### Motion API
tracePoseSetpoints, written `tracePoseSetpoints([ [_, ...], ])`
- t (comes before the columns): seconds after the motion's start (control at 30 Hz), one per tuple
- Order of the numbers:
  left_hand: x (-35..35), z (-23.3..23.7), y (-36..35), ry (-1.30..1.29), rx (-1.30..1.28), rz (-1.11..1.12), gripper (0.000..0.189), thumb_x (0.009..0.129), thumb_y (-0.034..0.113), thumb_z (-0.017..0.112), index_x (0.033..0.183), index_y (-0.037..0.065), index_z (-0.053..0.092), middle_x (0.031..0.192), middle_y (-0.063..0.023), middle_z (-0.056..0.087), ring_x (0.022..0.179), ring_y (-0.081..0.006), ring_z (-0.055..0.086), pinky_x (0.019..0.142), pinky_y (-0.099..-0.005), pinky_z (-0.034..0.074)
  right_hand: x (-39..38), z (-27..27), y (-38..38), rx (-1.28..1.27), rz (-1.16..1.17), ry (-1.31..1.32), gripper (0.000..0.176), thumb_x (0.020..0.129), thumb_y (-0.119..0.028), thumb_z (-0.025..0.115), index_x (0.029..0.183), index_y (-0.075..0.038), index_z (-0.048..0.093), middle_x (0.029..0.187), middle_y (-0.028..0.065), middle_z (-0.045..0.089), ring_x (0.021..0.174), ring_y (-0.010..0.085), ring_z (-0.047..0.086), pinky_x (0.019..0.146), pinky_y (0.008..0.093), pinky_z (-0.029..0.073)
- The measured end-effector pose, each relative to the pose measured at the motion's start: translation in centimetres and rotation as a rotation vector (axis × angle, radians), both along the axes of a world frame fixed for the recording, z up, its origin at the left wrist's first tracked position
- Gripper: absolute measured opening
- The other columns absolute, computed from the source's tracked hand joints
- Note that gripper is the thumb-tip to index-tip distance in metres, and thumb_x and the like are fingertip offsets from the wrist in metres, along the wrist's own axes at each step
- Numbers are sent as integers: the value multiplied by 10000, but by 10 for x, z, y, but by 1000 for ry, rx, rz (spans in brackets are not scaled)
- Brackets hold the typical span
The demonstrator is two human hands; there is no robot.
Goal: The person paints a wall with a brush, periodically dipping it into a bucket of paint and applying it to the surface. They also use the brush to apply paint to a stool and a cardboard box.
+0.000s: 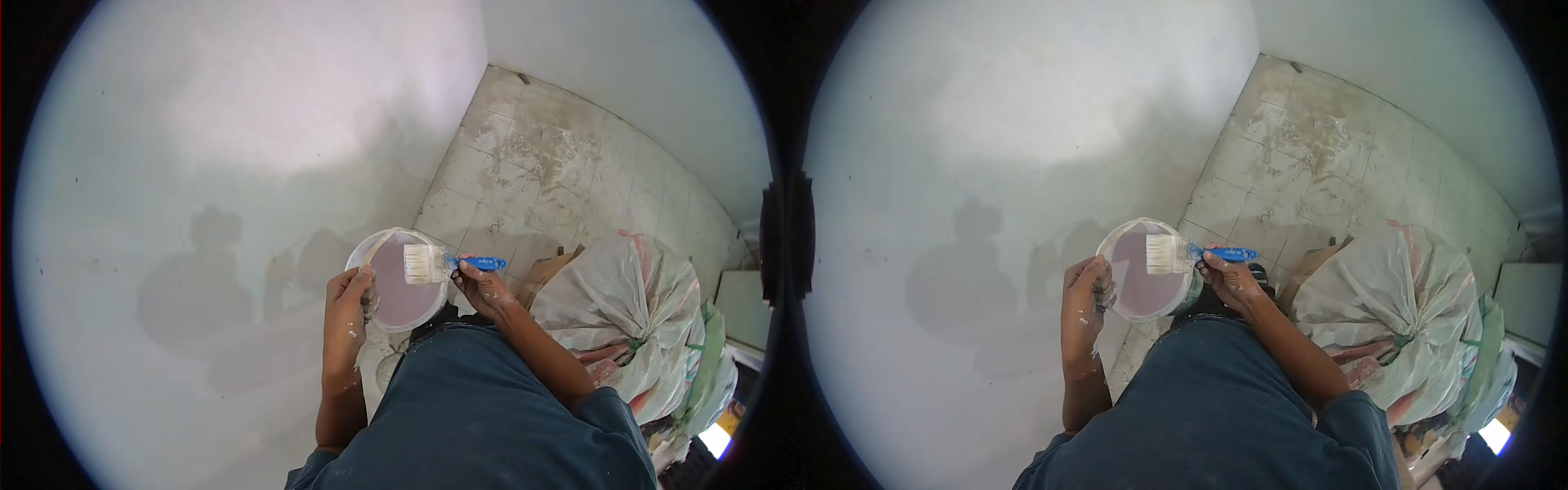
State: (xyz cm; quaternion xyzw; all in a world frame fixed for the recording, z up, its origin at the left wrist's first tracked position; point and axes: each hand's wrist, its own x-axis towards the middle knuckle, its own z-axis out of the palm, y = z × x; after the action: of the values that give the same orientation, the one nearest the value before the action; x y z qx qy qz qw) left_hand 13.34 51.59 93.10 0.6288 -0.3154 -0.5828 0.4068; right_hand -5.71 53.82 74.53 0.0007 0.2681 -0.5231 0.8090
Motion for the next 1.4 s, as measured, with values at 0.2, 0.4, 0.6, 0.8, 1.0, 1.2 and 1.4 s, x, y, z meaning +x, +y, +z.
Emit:
tracePoseSetpoints([
  [0.2, 3, -16, -21, -5, 62, -29, 244, 887, 189, 532, 689, 61, 468, 571, 61, 330, 477, -40, 282, 444, -219, 208, -3, 15, -22, 14, -177, -28, 147, 842, -191, 650, 930, -114, 560, 877, 13, 587, 826, 135, 576, 798, 266, 490],
  [0.4, 8, -35, -40, 60, 107, -97, 253, 884, 153, 531, 659, 85, 441, 553, 73, 304, 453, -41, 232, 438, -228, 181, -12, 7, -39, 141, -270, -154, 159, 881, -234, 599, 954, -101, 551, 979, 39, 589, 921, 169, 592, 842, 319, 507],
  [0.6, 30, -68, -43, 39, 104, -7, 234, 872, 130, 533, 662, 85, 439, 546, 64, 313, 446, -43, 253, 439, -232, 205, -44, -26, -34, 171, -426, -209, 166, 882, -194, 592, 998, -88, 540, 1028, 53, 596, 943, 176, 611, 855, 280, 523],
  [0.8, 45, -97, -44, -2, 154, 66, 197, 852, 95, 538, 678, 76, 449, 535, 60, 313, 434, -56, 264, 433, -235, 224, -71, -51, -27, 233, -557, -107, 197, 886, -173, 581, 1058, -117, 503, 1058, 53, 590, 957, 184, 613, 775, 262, 555],
  [1.0, 60, -127, -44, -116, 235, 77, 184, 823, 102, 533, 679, 90, 419, 526, 54, 312, 428, -68, 281, 435, -243, 246, -61, -66, -66, 155, -530, -85, 251, 874, -149, 592, 1104, -133, 494, 1077, 42, 590, 969, 168, 602, 830, 307, 534],
  [1.2, 88, -179, -40, -61, 308, -26, 157, 770, 79, 578, 684, 66, 447, 545, 18, 378, 453, -93, 336, 471, -261, 281, -5, -138, -145, 217, -577, -142, 467, 858, -96, 601, 1286, -65, 419, 1127, 61, 561, 1013, 169, 575, 908, 312, 496],
  [1.4, 145, -278, -32, -103, 452, -259, 66, 788, 59, 597, 764, 0, 582, 655, 15, 507, 574, -64, 445, 517, -232, 338, 113, -222, -199, 331, -426, -56, 443, 834, -138, 643, 1224, -2, 482, 1153, 81, 553, 1062, 180, 545, 919, 302, 474],
])
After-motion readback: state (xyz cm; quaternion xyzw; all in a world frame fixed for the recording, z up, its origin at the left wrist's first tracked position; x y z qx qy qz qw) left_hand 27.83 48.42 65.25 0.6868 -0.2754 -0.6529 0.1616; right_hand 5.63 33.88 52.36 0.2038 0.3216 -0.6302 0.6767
